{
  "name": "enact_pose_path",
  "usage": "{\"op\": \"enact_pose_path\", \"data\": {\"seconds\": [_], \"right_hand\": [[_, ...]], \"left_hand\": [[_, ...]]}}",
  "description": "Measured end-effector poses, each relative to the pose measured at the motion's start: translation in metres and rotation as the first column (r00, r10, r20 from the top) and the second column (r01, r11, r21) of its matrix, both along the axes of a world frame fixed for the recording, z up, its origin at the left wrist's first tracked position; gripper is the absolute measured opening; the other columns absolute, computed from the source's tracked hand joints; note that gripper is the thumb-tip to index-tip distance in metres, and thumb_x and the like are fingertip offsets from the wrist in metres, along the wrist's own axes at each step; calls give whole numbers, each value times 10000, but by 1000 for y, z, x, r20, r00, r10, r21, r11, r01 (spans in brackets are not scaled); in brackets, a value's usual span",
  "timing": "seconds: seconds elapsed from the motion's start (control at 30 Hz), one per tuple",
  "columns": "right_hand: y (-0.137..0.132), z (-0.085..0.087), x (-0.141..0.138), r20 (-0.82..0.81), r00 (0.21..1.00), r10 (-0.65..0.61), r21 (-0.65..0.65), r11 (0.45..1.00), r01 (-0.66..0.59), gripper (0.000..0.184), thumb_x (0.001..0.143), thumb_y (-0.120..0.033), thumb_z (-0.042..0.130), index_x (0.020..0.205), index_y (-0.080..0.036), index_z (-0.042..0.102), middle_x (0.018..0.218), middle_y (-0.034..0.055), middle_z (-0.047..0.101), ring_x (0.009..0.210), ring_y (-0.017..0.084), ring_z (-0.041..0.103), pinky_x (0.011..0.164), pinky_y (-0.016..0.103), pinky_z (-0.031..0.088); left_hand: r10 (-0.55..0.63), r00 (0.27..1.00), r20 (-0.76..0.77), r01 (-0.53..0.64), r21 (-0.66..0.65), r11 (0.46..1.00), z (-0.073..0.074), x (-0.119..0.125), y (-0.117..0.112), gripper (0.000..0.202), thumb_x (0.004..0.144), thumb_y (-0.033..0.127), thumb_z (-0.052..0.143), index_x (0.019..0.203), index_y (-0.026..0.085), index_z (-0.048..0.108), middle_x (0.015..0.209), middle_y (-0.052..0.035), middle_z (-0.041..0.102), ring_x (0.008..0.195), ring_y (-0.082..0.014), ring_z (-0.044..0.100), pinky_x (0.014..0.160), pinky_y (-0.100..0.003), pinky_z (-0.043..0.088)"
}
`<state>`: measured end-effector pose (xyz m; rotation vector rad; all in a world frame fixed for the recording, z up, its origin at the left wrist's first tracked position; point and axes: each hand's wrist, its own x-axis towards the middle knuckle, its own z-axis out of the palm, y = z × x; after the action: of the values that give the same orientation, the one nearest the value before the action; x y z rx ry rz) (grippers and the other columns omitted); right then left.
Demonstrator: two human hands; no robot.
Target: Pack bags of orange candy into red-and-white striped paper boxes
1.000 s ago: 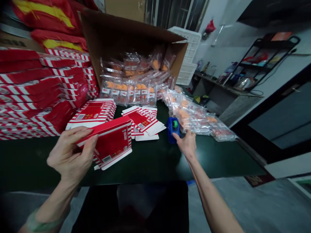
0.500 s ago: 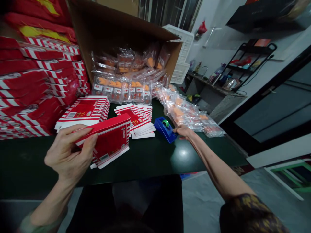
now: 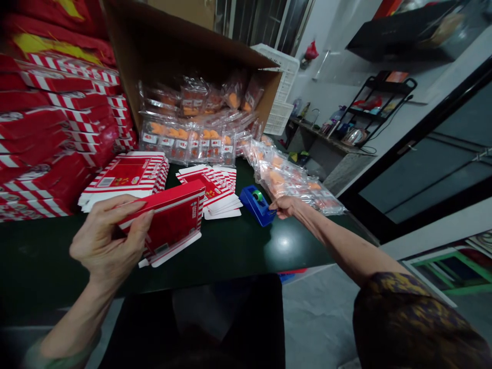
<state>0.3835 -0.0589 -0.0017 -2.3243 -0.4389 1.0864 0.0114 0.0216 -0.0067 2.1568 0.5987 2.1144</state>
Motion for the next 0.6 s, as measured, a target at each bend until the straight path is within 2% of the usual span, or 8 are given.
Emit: {"op": "enact_pose_path", "data": {"seconds": [0.1,0.2,0.3,0.37,0.43,0.5,0.6], "right_hand": [[-8,-4,-6,-14,994,-105,190,976,106,303,899,-313,529,1157,-155,542,1132,79,574,938,168,593,787,361,523],[-25,-9,-14,-38,984,-175,414,893,175,271,906,-306,517,1118,-142,549,1081,70,589,889,151,600,749,334,530],[-47,-17,-22,-78,977,-198,573,793,206,128,911,-248,490,914,-141,561,978,43,613,831,124,617,707,280,539],[-59,-24,-24,-96,976,-195,620,755,212,140,897,-221,497,774,-161,528,913,34,622,803,114,626,685,244,539],[-67,-33,-23,-100,977,-186,616,760,208,143,887,-231,523,766,-157,530,862,28,617,752,107,619,649,233,531],[-68,-43,-23,-93,981,-173,557,807,195,141,892,-267,534,875,-131,568,855,22,609,714,100,600,626,243,521],[-61,-59,-23,-61,986,-157,420,892,168,244,897,-313,534,1042,-121,574,943,40,610,761,115,599,658,281,525]], "left_hand": [[1,1000,5,-1,-3,1000,0,1,-1,326,660,52,718,940,203,647,909,-38,661,781,-159,643,681,-286,523],[4,1000,10,-4,3,1000,-1,1,1,328,662,60,720,942,213,646,920,-39,662,785,-163,644,696,-297,527],[21,1000,8,-21,-18,1000,-2,1,2,321,682,87,715,955,240,643,933,-37,663,795,-171,643,703,-314,531],[32,999,5,-32,-55,998,-3,0,2,306,701,111,709,961,257,642,948,-38,663,814,-180,643,718,-335,534],[32,999,8,-31,-79,996,-3,1,1,286,712,127,705,956,263,643,951,-43,661,824,-186,642,728,-352,535],[27,999,17,-25,-86,996,-4,1,1,278,710,127,707,949,257,648,937,-48,660,821,-190,641,728,-360,533],[32,999,44,-28,-88,996,-5,3,5,282,695,126,714,947,240,658,914,-44,658,808,-189,640,727,-363,528]]}}
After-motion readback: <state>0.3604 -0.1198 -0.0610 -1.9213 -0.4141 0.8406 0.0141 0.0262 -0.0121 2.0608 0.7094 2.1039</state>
